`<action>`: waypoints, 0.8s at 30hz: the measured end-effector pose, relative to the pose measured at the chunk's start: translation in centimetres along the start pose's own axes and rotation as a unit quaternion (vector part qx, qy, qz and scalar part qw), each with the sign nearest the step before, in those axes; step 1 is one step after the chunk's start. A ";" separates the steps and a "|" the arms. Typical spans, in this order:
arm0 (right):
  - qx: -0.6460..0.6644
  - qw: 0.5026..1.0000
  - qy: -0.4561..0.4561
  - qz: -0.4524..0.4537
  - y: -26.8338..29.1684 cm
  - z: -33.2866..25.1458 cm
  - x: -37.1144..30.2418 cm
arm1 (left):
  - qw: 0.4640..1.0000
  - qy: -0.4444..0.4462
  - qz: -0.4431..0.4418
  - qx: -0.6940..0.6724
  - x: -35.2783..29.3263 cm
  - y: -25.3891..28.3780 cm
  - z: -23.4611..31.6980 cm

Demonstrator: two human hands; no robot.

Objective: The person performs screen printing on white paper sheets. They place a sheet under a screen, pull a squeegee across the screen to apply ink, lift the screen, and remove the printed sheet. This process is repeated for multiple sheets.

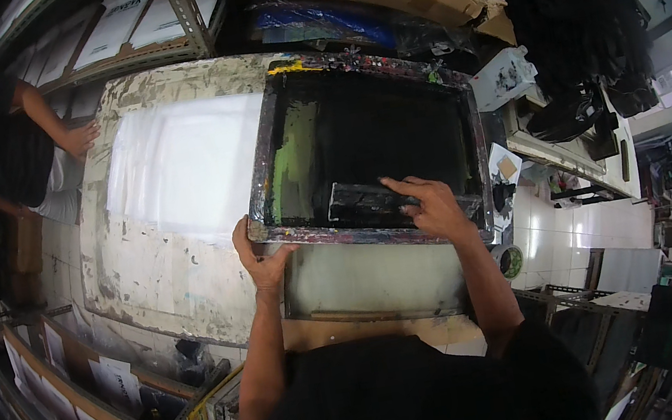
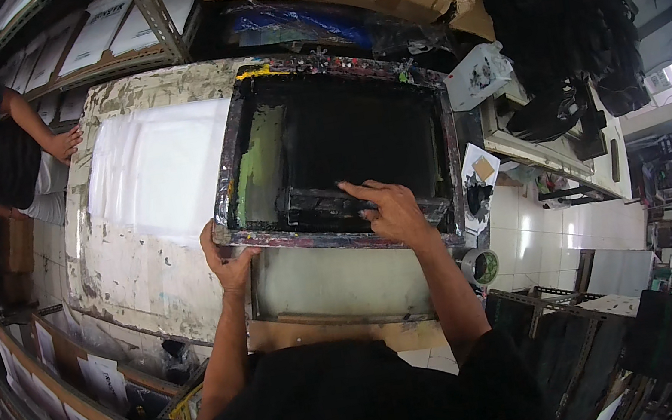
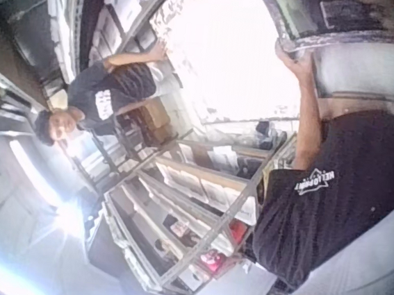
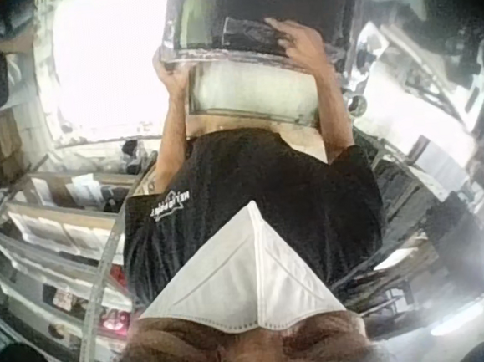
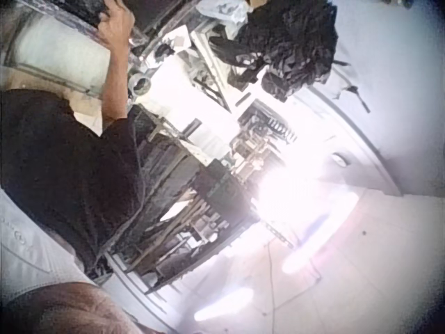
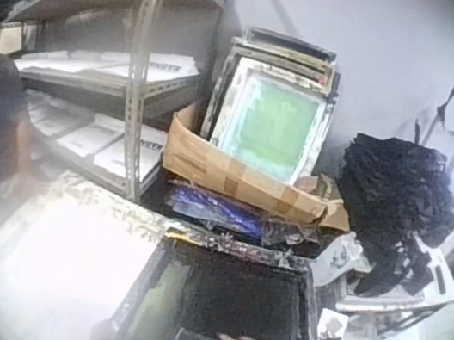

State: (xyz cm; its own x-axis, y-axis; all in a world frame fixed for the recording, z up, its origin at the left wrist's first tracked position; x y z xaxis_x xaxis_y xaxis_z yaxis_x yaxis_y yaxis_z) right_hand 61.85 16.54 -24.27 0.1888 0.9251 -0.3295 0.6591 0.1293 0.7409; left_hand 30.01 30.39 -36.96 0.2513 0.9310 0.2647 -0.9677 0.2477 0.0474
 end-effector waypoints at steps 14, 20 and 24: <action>-0.178 0.970 0.064 0.154 -1.3 3.3 8.0 | 0.972 -0.010 -0.009 0.235 -0.6 1.3 1.2; -0.203 0.951 0.084 0.216 5.9 6.1 18.7 | 0.979 0.021 -0.026 0.201 0.1 0.5 2.4; -0.224 0.939 0.097 0.244 8.9 7.0 24.0 | 0.975 0.024 -0.022 0.219 0.0 0.4 2.6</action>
State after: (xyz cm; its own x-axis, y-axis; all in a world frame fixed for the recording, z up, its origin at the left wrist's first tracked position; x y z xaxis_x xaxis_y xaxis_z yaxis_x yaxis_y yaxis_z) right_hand 77.38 37.38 -29.66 0.2243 0.9553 0.1926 0.1480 -0.2288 0.9622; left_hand 29.52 29.78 -34.44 0.2840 0.9359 0.2084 -0.8697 0.1599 0.4671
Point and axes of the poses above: each hand's wrist, its own x-axis towards the middle knuckle, its own y-axis out of the back of the hand, z = x × y, the point moved 8 cm from there along x, towards the middle knuckle, and after that the axes turned 5 degrees about -z, right-handed, at the moved point
